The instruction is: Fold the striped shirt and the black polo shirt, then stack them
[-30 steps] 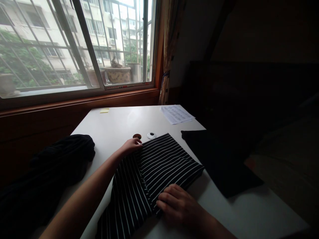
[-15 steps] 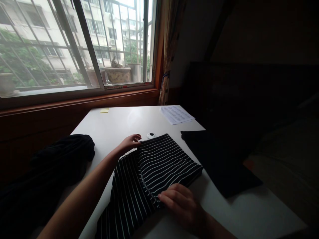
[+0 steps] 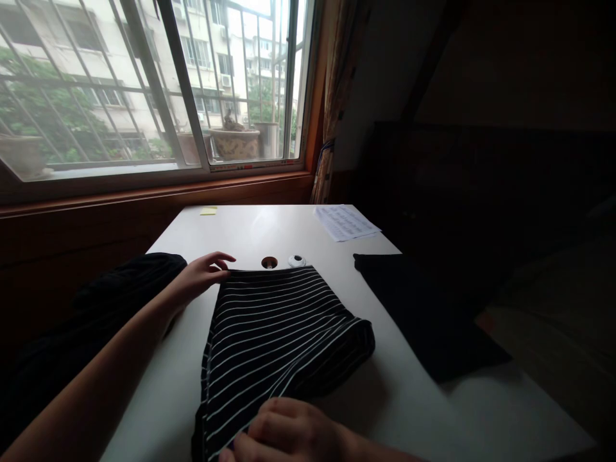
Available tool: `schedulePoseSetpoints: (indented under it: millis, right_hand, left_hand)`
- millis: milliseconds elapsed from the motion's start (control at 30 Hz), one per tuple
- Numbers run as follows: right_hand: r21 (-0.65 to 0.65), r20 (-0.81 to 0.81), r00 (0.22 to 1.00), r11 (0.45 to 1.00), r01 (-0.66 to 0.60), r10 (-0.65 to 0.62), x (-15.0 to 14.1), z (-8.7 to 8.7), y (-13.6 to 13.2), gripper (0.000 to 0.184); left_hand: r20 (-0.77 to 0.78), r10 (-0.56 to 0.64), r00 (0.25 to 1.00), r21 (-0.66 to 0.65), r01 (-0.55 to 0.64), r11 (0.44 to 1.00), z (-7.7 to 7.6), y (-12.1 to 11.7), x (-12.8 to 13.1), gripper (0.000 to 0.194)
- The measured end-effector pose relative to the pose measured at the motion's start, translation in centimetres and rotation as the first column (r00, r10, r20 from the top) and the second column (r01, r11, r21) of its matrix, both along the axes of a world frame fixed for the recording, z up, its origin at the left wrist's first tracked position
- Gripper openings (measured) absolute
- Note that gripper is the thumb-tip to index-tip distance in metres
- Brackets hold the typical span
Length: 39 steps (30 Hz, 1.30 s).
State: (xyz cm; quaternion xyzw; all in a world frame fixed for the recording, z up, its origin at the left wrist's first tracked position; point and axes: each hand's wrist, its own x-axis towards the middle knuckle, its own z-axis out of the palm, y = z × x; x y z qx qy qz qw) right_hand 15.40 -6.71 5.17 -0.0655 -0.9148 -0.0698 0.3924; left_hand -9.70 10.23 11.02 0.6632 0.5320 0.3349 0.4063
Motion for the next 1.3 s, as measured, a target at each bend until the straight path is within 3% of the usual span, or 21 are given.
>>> schedulePoseSetpoints:
  millis: [133,267,400,600,700,767,900,1033,1100,1167,1300]
  right_hand:
    - [-0.076,0.201,0.973,0.992,-0.102,0.116,-2.4,-3.6,-0.2,0.017]
    - [-0.096,0.263,0.953,0.987,-0.126,0.147,-3.2,-5.1,-0.7,0.017]
    - [-0.078,0.223,0.972,0.995,-0.058,0.074,-3.1,-4.7,-0.9,0.011]
    - [-0.073,0.24,0.971,0.997,0.003,0.014,-3.1,-3.6,-0.6,0.012]
    - [-0.117,0.249,0.968,0.993,0.011,0.019,-1.3,-2.4,0.0,0.011]
    - [-0.171,0.223,0.975,0.985,0.037,0.002,1.5,-1.1,0.6,0.014]
    - [-0.349,0.179,0.943,0.878,0.328,-0.281,9.5,0.8,2.2,0.035]
    - [-0.41,0.224,0.794,0.685,0.603,-0.565,15.4,-0.2,3.8,0.052]
    - [-0.415,0.282,0.715,0.59,0.693,-0.64,16.5,-1.4,4.5,0.053]
    - [-0.406,0.313,0.663,0.535,0.741,-0.68,16.9,-2.4,5.1,0.041]
    - [-0.33,0.312,0.618,0.527,0.783,-0.722,18.5,-3.3,5.7,0.029]
  left_hand:
    - [-0.09,0.011,0.996,-0.008,-0.012,1.0,-1.7,-1.8,-2.6,0.047]
    - [-0.134,-0.014,0.991,-0.081,0.003,0.997,-5.2,-2.3,-3.9,0.044]
    - [-0.121,0.016,0.993,-0.068,-0.024,0.997,-7.2,-1.9,-3.9,0.045]
    - [-0.153,0.027,0.988,-0.044,-0.034,0.998,-7.7,-1.1,-3.2,0.047]
    - [-0.178,0.028,0.984,-0.016,-0.032,0.999,-8.1,-1.2,-3.3,0.045]
    - [-0.242,0.05,0.969,0.098,-0.027,0.995,-8.1,-1.9,-3.1,0.04]
    - [-0.395,0.028,0.918,0.324,0.111,0.94,-6.4,-6.2,-0.5,0.027]
    - [-0.513,-0.175,0.84,0.277,0.355,0.893,-5.1,-12.5,4.5,0.021]
    - [-0.588,-0.25,0.77,0.25,0.467,0.848,-5.7,-14.7,6.8,0.033]
    - [-0.664,-0.296,0.686,0.21,0.552,0.807,-7.1,-15.9,8.5,0.042]
    - [-0.796,-0.331,0.506,0.084,0.634,0.769,-9.7,-16.7,9.6,0.006]
